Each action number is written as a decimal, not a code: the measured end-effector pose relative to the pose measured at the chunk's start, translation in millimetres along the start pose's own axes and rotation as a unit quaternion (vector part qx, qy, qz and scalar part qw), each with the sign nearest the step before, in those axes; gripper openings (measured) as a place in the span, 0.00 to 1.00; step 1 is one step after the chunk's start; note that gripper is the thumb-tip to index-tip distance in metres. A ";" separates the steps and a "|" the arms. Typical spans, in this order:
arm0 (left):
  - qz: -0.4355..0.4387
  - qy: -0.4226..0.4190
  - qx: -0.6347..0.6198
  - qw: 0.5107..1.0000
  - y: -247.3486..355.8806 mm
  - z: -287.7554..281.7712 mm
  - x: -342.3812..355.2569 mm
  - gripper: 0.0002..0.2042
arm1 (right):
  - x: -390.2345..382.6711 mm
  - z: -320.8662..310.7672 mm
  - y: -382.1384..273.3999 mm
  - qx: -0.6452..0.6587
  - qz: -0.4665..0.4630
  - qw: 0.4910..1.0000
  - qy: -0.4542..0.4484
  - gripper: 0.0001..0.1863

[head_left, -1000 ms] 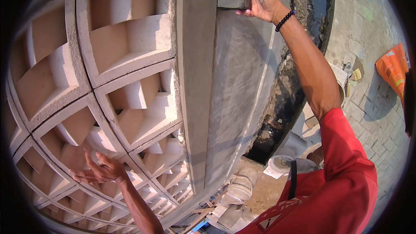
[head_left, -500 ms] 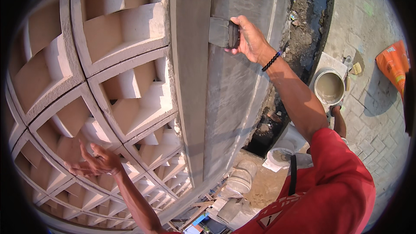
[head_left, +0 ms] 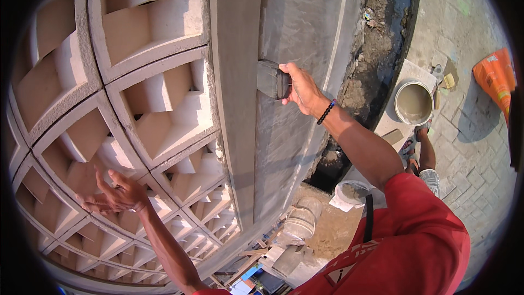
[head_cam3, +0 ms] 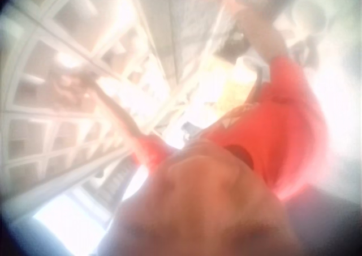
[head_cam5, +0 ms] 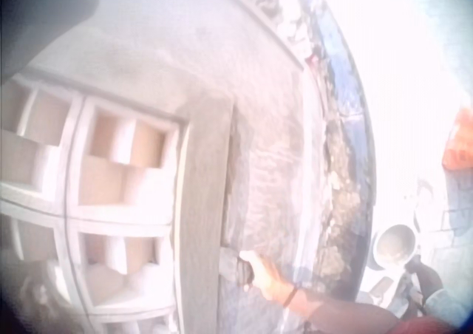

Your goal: The person applies and smooths cement plaster onto a curved wall section using a trowel and a sponge. The person repeatedly scoops material from buckets, spreads it on the wall, and rubs the surface to even it out.

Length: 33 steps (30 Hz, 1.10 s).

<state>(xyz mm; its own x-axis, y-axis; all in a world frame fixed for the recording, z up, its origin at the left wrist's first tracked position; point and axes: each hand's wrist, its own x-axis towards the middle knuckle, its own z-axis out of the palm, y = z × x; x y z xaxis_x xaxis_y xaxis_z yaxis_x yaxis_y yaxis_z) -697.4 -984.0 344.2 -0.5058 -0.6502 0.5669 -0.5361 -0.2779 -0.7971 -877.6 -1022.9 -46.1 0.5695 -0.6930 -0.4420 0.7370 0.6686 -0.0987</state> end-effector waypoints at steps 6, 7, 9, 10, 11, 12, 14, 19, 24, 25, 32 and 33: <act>0.010 0.010 0.017 1.000 -7.0 4.1 -1.0 0.16 | -12.8 1.4 30.5 -0.012 0.027 1.000 0.010 0.26; 0.007 0.008 0.018 1.000 -7.7 4.6 -1.2 0.16 | -13.6 0.8 36.4 -0.013 0.031 0.999 0.007 0.29; 0.000 0.004 0.025 1.000 -9.4 5.6 -1.8 0.16 | -17.3 0.1 48.0 -0.023 0.038 0.999 0.003 0.32; -0.003 0.001 0.031 1.000 -10.5 5.9 -2.2 0.16 | -19.4 1.4 54.0 -0.026 0.040 0.999 0.004 0.33; -0.003 0.001 0.033 0.999 -10.4 5.5 -2.1 0.16 | -21.3 1.9 61.1 -0.028 0.041 0.999 0.005 0.33; -0.002 0.001 0.036 0.999 -10.2 5.0 -1.9 0.16 | -21.7 0.3 71.9 -0.034 0.054 0.998 0.012 0.34; 0.006 0.006 0.035 0.999 -8.7 3.5 0.2 0.16 | -27.7 -1.9 89.8 -0.040 0.085 0.996 0.006 0.34; -0.004 -0.001 0.028 1.000 -7.1 4.3 -3.8 0.16 | -31.5 -32.4 85.6 0.027 0.070 0.997 0.027 0.31; -0.009 -0.003 0.011 1.000 -1.2 2.8 -1.9 0.16 | 1.6 -37.1 -23.1 0.032 -0.111 0.992 0.041 0.23; -0.005 0.002 0.006 1.000 -0.6 2.0 -0.8 0.16 | 9.8 -32.8 -40.5 0.023 -0.129 0.991 0.038 0.22; -0.003 0.007 0.000 1.000 -1.9 0.4 -1.5 0.16 | 23.7 -11.7 -67.6 -0.026 -0.088 0.996 0.011 0.20; 0.003 0.014 -0.004 1.000 -1.2 0.1 -1.0 0.16 | 22.7 -10.7 -62.6 -0.028 -0.086 0.996 0.003 0.20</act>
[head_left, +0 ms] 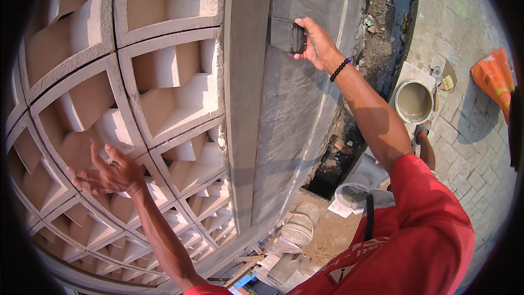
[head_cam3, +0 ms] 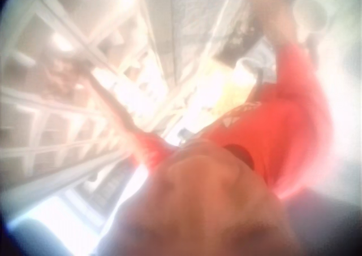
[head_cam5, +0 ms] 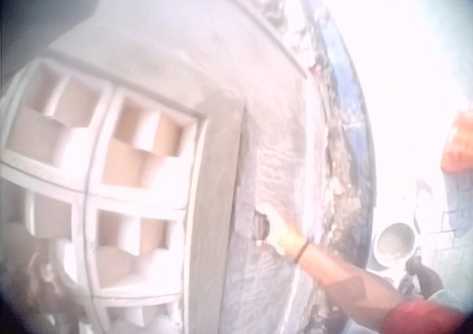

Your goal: The person applies and smooths cement plaster onto a curved wall section using a trowel and a sponge. The person repeatedly scoops material from buckets, spreads it on the wall, and rubs the surface to even it out.

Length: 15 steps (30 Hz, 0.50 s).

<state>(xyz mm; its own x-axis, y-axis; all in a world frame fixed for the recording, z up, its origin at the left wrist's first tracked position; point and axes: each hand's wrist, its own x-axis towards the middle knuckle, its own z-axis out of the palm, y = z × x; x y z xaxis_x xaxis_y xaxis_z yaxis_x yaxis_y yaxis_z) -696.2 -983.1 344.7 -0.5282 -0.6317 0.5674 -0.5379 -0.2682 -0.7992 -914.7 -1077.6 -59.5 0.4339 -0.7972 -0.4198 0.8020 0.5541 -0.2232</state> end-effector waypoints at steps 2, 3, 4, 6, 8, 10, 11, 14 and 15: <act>0.014 0.013 -0.007 1.000 -0.2 -0.2 0.9 0.16 | -8.0 5.7 13.1 -0.001 0.004 1.000 -0.016 0.20; 0.010 0.011 -0.002 1.000 -1.1 0.6 0.3 0.16 | -12.3 9.7 23.0 0.011 0.010 1.000 -0.012 0.20; 0.006 0.008 0.003 1.000 -1.9 1.8 -1.4 0.16 | -17.4 12.4 32.9 0.019 0.016 1.000 -0.010 0.20; -0.001 0.004 0.005 1.000 -2.5 2.9 -3.3 0.17 | -30.1 16.2 51.0 0.035 0.027 0.999 -0.005 0.20; -0.008 0.005 -0.003 1.000 0.1 2.8 -0.9 0.17 | -45.9 15.5 77.9 0.035 0.057 0.998 -0.003 0.25; -0.004 0.011 0.002 1.000 -1.5 1.2 -0.8 0.17 | -60.5 15.1 105.2 0.043 0.065 0.997 0.007 0.30; -0.002 0.013 0.004 1.000 -2.9 2.6 -2.3 0.17 | -67.5 13.8 118.0 0.050 0.057 0.997 0.019 0.34; 0.002 0.032 -0.006 0.999 -6.7 8.1 -6.7 0.17 | -71.9 6.2 114.3 -0.006 -0.019 0.998 0.052 0.44; 0.001 0.035 -0.011 0.999 -5.4 9.5 -6.8 0.17 | -64.8 4.4 105.9 -0.045 -0.065 0.995 0.068 0.43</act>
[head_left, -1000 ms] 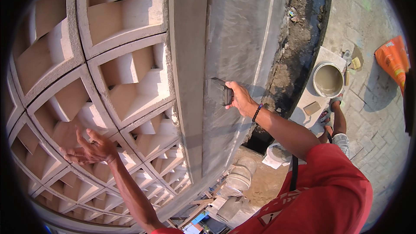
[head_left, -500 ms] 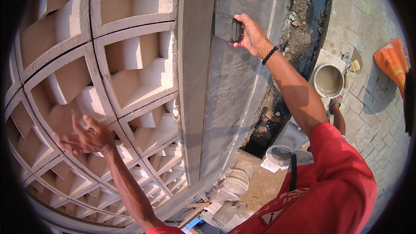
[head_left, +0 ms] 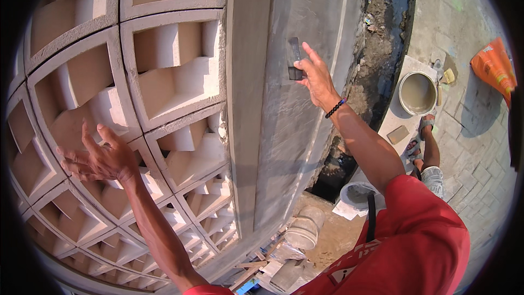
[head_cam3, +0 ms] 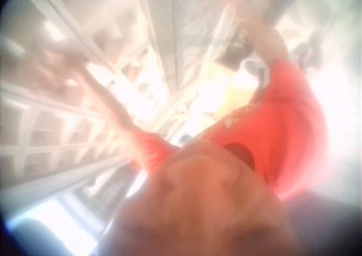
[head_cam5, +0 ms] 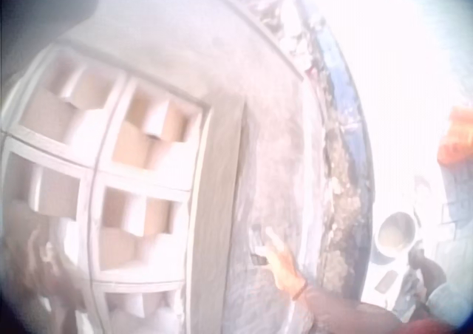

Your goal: The person applies and smooths cement plaster onto a curved wall section using a trowel and a sponge. The person repeatedly scoops material from buckets, spreads it on the wall, and rubs the surface to even it out.

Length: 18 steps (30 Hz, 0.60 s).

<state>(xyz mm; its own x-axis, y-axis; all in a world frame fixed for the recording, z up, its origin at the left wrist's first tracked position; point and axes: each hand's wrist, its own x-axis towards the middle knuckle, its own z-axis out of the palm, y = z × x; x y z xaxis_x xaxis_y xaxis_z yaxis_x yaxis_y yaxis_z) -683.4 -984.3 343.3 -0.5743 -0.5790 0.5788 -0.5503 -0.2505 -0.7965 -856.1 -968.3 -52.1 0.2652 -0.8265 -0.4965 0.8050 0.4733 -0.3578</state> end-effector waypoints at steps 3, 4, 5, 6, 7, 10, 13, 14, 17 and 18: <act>0.001 -0.003 0.015 1.000 -2.8 -0.7 5.2 0.18 | 31.6 22.6 -34.5 -0.102 -0.229 0.967 0.039 0.44; 0.001 -0.013 0.035 0.999 -10.3 1.7 4.0 0.18 | 38.8 32.0 -38.3 -0.153 -0.287 0.944 0.059 0.44; 0.000 -0.025 0.052 0.998 -13.7 5.0 1.4 0.18 | 34.4 41.6 -36.4 -0.202 -0.288 0.934 0.066 0.44; -0.002 -0.015 0.034 0.999 -12.7 5.7 -0.8 0.18 | 28.4 52.5 -33.1 -0.250 -0.288 0.921 0.073 0.44; -0.004 -0.003 0.014 1.000 -7.0 5.8 -0.4 0.18 | 22.1 61.7 -28.7 -0.298 -0.289 0.906 0.082 0.43; -0.021 0.009 -0.014 1.000 -2.6 5.2 0.1 0.19 | -27.1 89.5 58.6 -0.306 -0.321 0.892 0.092 0.42; -0.030 0.005 -0.004 1.000 -2.7 10.3 4.4 0.19 | -108.0 97.4 139.7 -0.290 -0.270 0.917 0.046 0.43; -0.031 0.002 0.005 1.000 -5.4 13.5 2.8 0.19 | -120.9 89.0 145.9 -0.290 -0.255 0.922 0.018 0.43; 0.003 0.030 0.022 0.999 -14.9 15.6 -3.4 0.18 | -125.7 61.0 140.5 -0.270 -0.273 0.923 -0.004 0.43; 0.005 0.012 0.050 0.999 -23.8 12.2 -4.7 0.18 | -106.4 59.2 117.2 -0.255 -0.320 0.912 0.026 0.43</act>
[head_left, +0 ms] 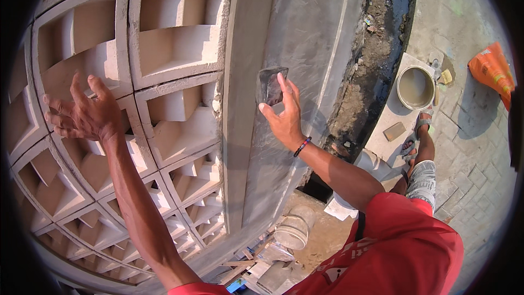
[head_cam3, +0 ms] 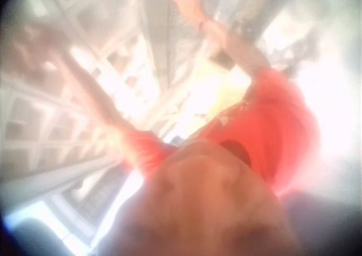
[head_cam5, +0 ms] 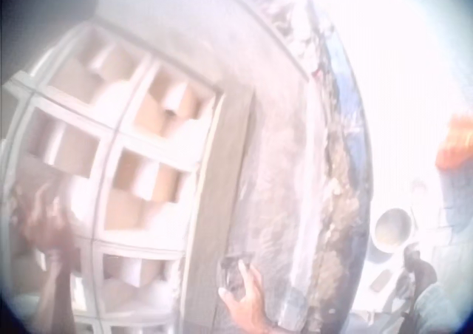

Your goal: The person applies and smooths cement plaster onto a curved wall section using a trowel and a sponge. The person repeatedly scoops material from buckets, spreads it on the wall, and rubs the surface to even it out.

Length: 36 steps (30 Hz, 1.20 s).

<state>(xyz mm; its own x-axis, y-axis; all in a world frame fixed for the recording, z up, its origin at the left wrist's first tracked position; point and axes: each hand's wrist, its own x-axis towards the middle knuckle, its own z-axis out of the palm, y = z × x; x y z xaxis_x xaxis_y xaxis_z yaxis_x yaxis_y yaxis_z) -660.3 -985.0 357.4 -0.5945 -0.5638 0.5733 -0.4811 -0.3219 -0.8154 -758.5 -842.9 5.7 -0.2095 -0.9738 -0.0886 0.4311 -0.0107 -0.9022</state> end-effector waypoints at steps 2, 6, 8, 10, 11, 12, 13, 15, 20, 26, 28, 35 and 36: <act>-0.009 -0.031 0.032 0.999 5.7 2.5 2.1 0.19 | 77.1 -24.0 -10.7 0.026 0.020 0.997 0.069 0.41; 0.010 -0.017 0.028 0.999 2.8 2.1 6.0 0.18 | 115.6 -9.7 -14.6 -0.070 0.006 0.996 0.049 0.41; 0.014 -0.019 0.030 0.999 3.6 5.9 1.2 0.17 | 68.1 27.3 1.2 -0.060 0.029 0.996 0.051 0.41; 0.012 -0.018 0.023 1.000 10.0 7.9 7.9 0.18 | -18.1 52.5 14.4 -0.033 0.063 0.997 0.040 0.41; 0.011 -0.021 0.028 0.999 10.7 6.5 8.8 0.18 | -54.1 57.6 15.1 -0.017 0.091 0.996 0.011 0.41; 0.012 -0.028 0.038 0.999 7.7 5.3 6.6 0.18 | -74.5 52.4 12.2 -0.012 0.098 0.995 -0.030 0.41; 0.012 -0.032 0.054 0.998 3.3 3.5 8.2 0.18 | -88.3 44.1 9.3 -0.003 0.102 0.992 -0.070 0.41; 0.014 -0.033 0.066 0.997 -0.8 6.4 7.2 0.19 | -80.1 25.7 7.5 0.002 0.074 0.995 -0.071 0.41; 0.018 -0.024 0.062 0.998 2.6 9.0 3.0 0.20 | 90.7 -14.8 -15.6 -0.034 -0.024 0.998 0.050 0.40; 0.014 -0.035 0.043 0.998 9.3 16.7 -1.3 0.20 | -39.8 60.2 8.4 -0.054 0.012 0.998 -0.004 0.43; 0.017 -0.037 0.051 0.998 5.2 14.0 4.2 0.20 | -118.5 62.6 20.2 -0.041 0.063 0.991 -0.109 0.44; 0.011 -0.050 0.054 0.997 -3.4 16.5 -3.7 0.21 | 30.7 -2.9 -2.4 -0.027 0.002 0.999 0.018 0.42; 0.008 -0.049 0.046 0.998 0.4 18.1 -1.6 0.21 | 63.0 -9.2 -8.4 -0.046 -0.011 0.998 0.038 0.42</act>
<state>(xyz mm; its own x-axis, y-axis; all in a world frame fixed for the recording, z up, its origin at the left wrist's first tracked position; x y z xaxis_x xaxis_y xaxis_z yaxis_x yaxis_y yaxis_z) -647.9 -998.0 354.7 -0.5332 -0.6392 0.5541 -0.4082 -0.3792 -0.8304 -783.4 -902.1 3.7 -0.2854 -0.9534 -0.0978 0.3443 -0.0068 -0.9389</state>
